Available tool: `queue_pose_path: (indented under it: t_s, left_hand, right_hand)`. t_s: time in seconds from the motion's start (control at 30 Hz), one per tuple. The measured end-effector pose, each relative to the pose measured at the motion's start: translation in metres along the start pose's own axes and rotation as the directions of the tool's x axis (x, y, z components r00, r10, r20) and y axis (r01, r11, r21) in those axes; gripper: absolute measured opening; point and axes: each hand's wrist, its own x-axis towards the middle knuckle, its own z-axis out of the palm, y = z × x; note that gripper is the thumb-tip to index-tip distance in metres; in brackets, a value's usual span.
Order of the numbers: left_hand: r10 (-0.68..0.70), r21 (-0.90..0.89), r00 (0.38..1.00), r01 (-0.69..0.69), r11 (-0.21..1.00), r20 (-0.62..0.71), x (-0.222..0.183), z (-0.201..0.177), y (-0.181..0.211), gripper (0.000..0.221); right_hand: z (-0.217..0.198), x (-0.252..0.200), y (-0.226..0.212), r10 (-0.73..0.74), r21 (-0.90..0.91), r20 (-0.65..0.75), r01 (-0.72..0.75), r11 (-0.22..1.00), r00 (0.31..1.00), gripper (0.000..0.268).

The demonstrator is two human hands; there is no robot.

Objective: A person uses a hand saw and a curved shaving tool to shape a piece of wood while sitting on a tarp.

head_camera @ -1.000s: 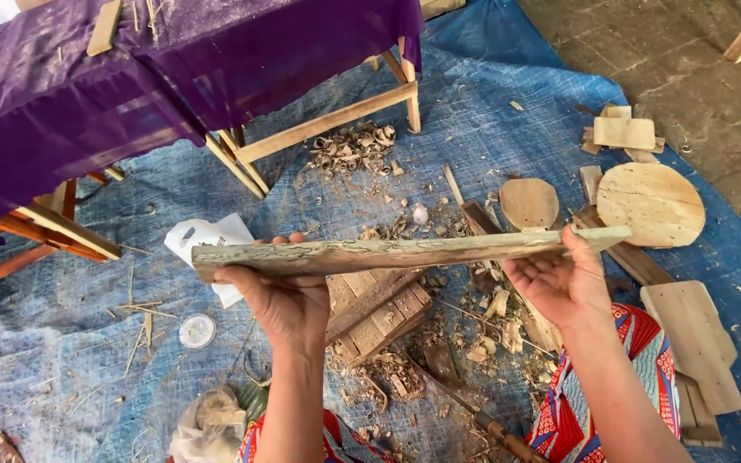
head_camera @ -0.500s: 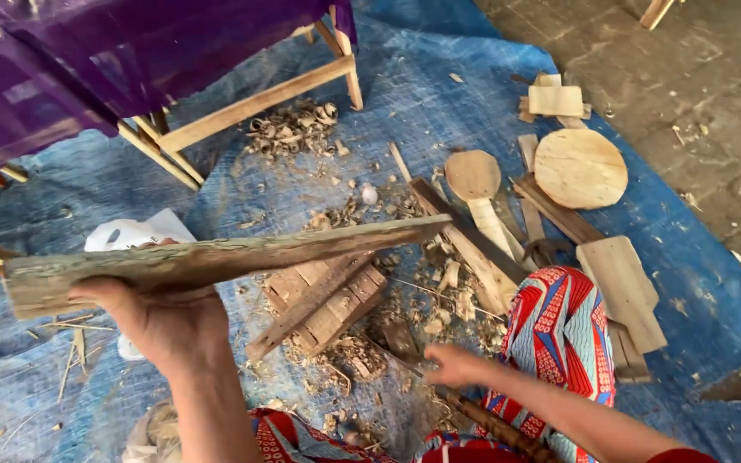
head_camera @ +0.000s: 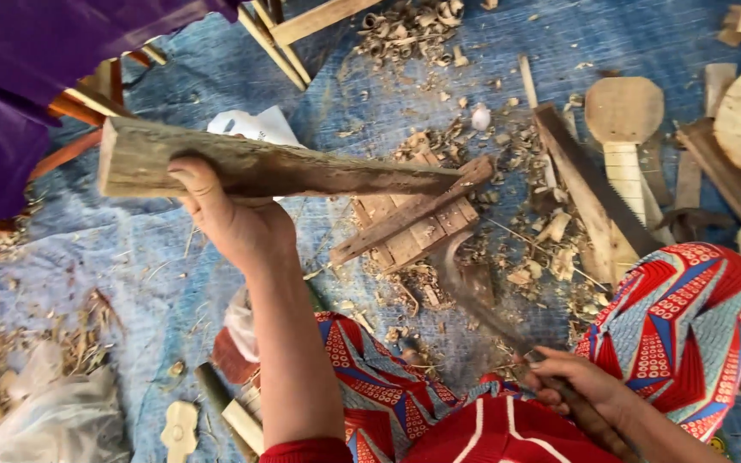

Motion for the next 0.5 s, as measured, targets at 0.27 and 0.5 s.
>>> queue_pose_path:
  t_s: [0.27, 0.5]
  left_hand:
    - [0.005, 0.049, 1.0, -0.005, 0.999, -0.008, -0.002, -0.003, -0.021, 0.058]
    - [0.069, 0.103, 0.988, -0.084, 0.991, 0.142, -0.01, 0.002, -0.033, 0.052]
  right_hand:
    - [0.026, -0.023, -0.007, -0.31, 0.21, -0.086, 0.322, 0.923, 0.947, 0.039]
    - [0.017, -0.011, -0.027, -0.452, 0.197, 0.104, 0.427, 0.883, 0.886, 0.04]
